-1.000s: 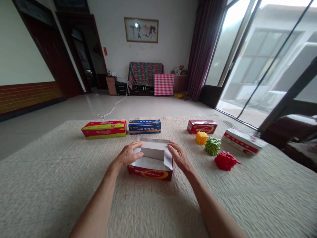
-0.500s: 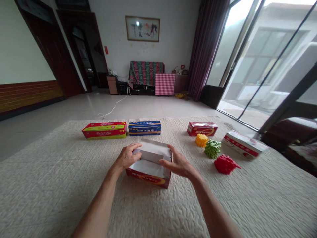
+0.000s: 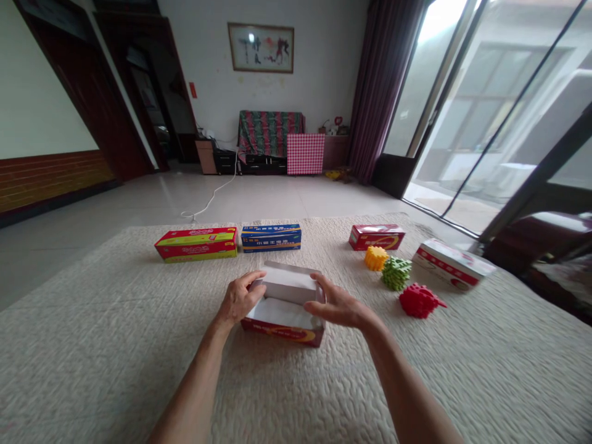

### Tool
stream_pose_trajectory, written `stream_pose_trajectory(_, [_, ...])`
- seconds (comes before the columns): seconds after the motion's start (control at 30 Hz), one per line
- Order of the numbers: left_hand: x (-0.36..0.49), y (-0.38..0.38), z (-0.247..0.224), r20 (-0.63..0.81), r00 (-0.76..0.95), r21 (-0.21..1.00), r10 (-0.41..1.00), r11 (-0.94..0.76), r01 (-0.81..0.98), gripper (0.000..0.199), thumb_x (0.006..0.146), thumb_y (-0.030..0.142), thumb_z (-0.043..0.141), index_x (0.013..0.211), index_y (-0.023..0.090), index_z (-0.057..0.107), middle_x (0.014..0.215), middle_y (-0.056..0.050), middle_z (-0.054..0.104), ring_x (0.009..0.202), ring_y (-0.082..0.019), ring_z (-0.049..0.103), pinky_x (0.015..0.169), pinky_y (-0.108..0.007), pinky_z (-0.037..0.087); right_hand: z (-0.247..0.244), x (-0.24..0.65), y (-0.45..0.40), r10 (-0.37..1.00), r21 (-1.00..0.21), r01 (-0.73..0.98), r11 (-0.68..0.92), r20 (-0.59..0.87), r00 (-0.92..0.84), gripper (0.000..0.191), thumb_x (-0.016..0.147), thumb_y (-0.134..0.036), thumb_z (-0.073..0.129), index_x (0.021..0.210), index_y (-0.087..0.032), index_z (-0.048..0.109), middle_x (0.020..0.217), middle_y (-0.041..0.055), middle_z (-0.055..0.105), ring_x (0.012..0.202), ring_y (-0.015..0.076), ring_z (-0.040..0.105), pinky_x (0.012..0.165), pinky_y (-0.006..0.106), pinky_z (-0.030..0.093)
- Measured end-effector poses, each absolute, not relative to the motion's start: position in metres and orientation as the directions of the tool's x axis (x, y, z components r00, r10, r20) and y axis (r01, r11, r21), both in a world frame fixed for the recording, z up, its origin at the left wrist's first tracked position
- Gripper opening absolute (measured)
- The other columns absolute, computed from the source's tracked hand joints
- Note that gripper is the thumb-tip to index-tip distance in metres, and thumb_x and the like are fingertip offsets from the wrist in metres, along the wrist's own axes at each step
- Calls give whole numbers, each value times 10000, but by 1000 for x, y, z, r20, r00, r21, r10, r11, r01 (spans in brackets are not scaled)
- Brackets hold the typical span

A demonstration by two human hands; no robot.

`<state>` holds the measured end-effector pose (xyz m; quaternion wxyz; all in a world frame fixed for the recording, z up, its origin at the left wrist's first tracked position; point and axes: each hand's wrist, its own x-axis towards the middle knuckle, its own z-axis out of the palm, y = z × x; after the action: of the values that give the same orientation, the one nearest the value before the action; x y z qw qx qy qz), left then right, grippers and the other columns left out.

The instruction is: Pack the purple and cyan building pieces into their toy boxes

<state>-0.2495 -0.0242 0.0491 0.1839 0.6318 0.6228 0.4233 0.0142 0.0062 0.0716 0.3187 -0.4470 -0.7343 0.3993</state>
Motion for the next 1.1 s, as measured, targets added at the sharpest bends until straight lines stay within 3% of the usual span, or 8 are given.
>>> stream_pose_trajectory(0.17, [-254, -24, 46, 186, -186, 880, 965, -80, 468, 439, 742, 387, 584, 1097, 152, 693, 945, -54, 740, 756, -203, 667, 696, -293, 517, 82, 42, 15, 879, -927, 345, 145, -39, -475, 596, 606, -296, 735, 1191, -266, 624, 1053, 36, 673, 974, 241, 613, 787, 341, 507])
stream_pose_trajectory(0.33, [-263, -25, 52, 87, -141, 956, 986, -43, 290, 487, 738, 415, 610, 1124, 127, 680, 1052, -87, 720, 852, -220, 666, 718, -286, 509, 73, 55, 22, 843, -955, 272, 119, -47, -536, 565, 603, -216, 703, 1162, -266, 640, 1169, 37, 641, 1125, 233, 560, 837, 307, 518])
stream_pose_trajectory(0.47, [-284, -31, 57, 51, -102, 975, 994, -27, 220, 476, 765, 438, 588, 1122, 136, 679, 1092, -95, 706, 822, -207, 672, 701, -278, 512, 63, 53, 27, 824, -962, 248, 116, -46, -565, 530, 660, -195, 642, 1186, -264, 632, 1203, 42, 632, 1027, 200, 614, 815, 309, 537])
stream_pose_trajectory(0.6, [-307, -35, 54, 61, -130, 928, 990, -8, 374, 467, 736, 398, 609, 1131, 159, 678, 1088, -86, 710, 860, -223, 677, 736, -313, 540, 58, 45, 28, 829, -971, 206, 123, -14, -559, 522, 670, -168, 591, 1180, -270, 647, 1237, 35, 632, 909, 184, 653, 806, 352, 550])
stream_pose_trajectory(0.73, [-308, -35, 57, 286, -95, 738, 954, -156, 657, 346, 742, 313, 570, 1036, 204, 716, 1180, -61, 676, 1091, -231, 616, 982, -368, 470, 53, 41, 33, 866, -957, 208, 204, 77, -494, 502, 638, -131, 581, 1106, -274, 693, 1222, 22, 650, 1086, 230, 604, 927, 401, 500])
stream_pose_trajectory(0.87, [-291, -31, 60, 431, 35, 573, 902, -303, 762, 313, 796, 256, 505, 1020, 218, 720, 1215, -57, 656, 1209, -224, 547, 1093, -381, 375, 44, 41, 39, 863, -935, 236, 265, 121, -491, 522, 645, -98, 558, 1114, -287, 688, 1228, 18, 647, 1153, 239, 574, 999, 441, 452])
stream_pose_trajectory(0.97, [-287, -28, 54, 406, 62, 601, 912, -318, 734, 294, 810, 251, 492, 986, 218, 726, 1189, -60, 668, 1210, -226, 550, 1081, -379, 393, 33, 34, 41, 863, -943, 183, 277, 161, -478, 511, 669, -96, 546, 1131, -273, 672, 1277, 31, 616, 1187, 228, 555, 980, 415, 473])
stream_pose_trajectory(1.1, [-290, -26, 44, 370, -35, 727, 928, -266, 634, 309, 809, 258, 488, 1022, 186, 701, 1185, -73, 668, 1170, -214, 579, 1070, -368, 404, 23, 18, 41, 874, -964, 18, 264, 231, -427, 484, 677, -106, 535, 1128, -234, 658, 1329, 65, 575, 1180, 224, 568, 968, 411, 481])
